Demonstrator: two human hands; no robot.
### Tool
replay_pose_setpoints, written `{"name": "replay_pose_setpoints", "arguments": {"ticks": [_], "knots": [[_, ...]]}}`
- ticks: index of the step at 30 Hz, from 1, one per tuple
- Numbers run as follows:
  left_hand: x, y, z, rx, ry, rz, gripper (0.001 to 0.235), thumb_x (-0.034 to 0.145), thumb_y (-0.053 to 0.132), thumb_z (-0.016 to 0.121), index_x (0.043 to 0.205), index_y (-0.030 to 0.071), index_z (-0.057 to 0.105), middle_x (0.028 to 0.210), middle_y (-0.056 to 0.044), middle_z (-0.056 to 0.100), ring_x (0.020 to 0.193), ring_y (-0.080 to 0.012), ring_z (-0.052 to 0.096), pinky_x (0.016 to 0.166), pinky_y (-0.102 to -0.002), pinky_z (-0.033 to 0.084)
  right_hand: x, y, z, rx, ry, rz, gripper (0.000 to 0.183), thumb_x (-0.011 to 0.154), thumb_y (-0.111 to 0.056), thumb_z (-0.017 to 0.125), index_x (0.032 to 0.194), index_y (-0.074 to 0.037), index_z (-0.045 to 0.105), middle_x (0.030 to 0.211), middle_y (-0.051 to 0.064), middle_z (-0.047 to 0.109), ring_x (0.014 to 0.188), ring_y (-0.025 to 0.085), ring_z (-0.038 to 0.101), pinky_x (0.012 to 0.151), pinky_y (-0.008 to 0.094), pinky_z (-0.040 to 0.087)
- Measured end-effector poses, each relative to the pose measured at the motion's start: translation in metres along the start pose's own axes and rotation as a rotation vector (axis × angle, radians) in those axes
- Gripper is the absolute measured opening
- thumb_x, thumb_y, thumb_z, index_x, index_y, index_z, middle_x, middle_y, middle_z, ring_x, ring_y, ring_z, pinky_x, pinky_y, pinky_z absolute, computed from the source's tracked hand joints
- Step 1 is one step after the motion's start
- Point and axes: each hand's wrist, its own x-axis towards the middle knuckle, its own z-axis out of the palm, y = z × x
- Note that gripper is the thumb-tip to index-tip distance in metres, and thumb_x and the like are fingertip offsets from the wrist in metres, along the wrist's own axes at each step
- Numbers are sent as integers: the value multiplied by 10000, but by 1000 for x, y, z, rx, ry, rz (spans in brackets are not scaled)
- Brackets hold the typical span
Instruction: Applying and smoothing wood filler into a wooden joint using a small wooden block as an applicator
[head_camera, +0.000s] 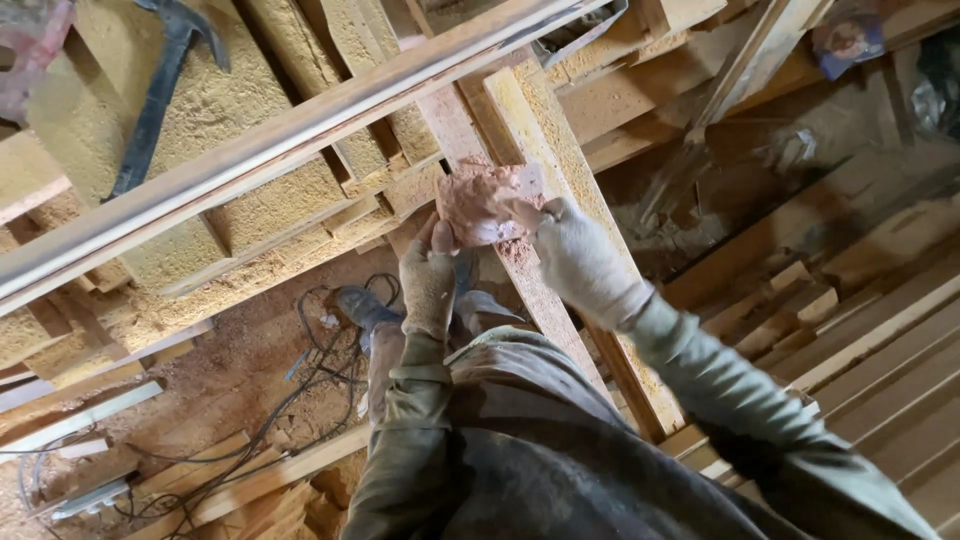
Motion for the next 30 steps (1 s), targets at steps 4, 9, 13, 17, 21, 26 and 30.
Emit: {"name": "replay_pose_setpoints", "arguments": {"ticks": [4, 9, 13, 17, 21, 26, 30], "knots": [[-9, -3, 6, 55, 38, 8, 524, 955, 509, 620, 1352, 168, 652, 1320, -188, 669, 1335, -369, 538, 1105, -526, 456, -15, -13, 46, -86, 209, -44, 458, 896, -34, 697, 1325, -153, 590, 1015, 130, 530, 853, 352, 688, 656, 393, 644], [-3, -21, 7, -28, 74, 97, 402, 974, 380, 647, 1318, 175, 682, 1260, -166, 705, 1242, -320, 623, 1024, -435, 538, -41, 8, 78, -134, 172, -36, 346, 588, -35, 819, 920, -3, 727, 1170, 199, 509, 756, 448, 675, 593, 545, 634], [-13, -3, 3, -27, 63, 116, 380, 993, 374, 628, 1332, 209, 672, 1269, -122, 710, 1236, -276, 637, 989, -391, 563, -41, 33, 54, 119, 108, 4, 470, 798, -105, 640, 1241, -243, 714, 1292, 82, 519, 1016, 414, 695, 764, 467, 623], [-7, 0, 4, 32, 64, 83, 393, 983, 401, 605, 1336, 242, 672, 1227, -117, 728, 1167, -265, 674, 1006, -410, 555, -13, 74, 77, 217, 559, -55, 372, 892, -87, 666, 1259, -30, 664, 1035, 192, 585, 886, 400, 647, 679, 459, 537], [-16, 9, 4, 52, 59, 41, 394, 978, 424, 598, 1328, 263, 680, 1218, -118, 734, 1214, -302, 650, 1058, -443, 505, -6, 35, 55, 9, 486, -163, 486, 909, -21, 553, 1373, -125, 652, 1065, 170, 594, 941, 398, 680, 788, 452, 592], [-5, 2, 2, 88, 50, 49, 382, 986, 463, 596, 1331, 319, 674, 1226, -68, 735, 1247, -264, 624, 1116, -419, 453, -6, 71, 93, -35, 502, -172, 450, 801, -116, 696, 1250, -87, 675, 1029, 118, 590, 856, 357, 682, 725, 446, 586], [6, -6, -2, 8, -25, 42, 388, 998, 453, 595, 1360, 322, 651, 1316, -51, 696, 1259, -252, 628, 1111, -400, 474, 19, 105, 101, -219, 612, 15, 394, 826, -225, 697, 1216, -174, 716, 1012, 74, 638, 823, 310, 692, 649, 422, 601]]}}
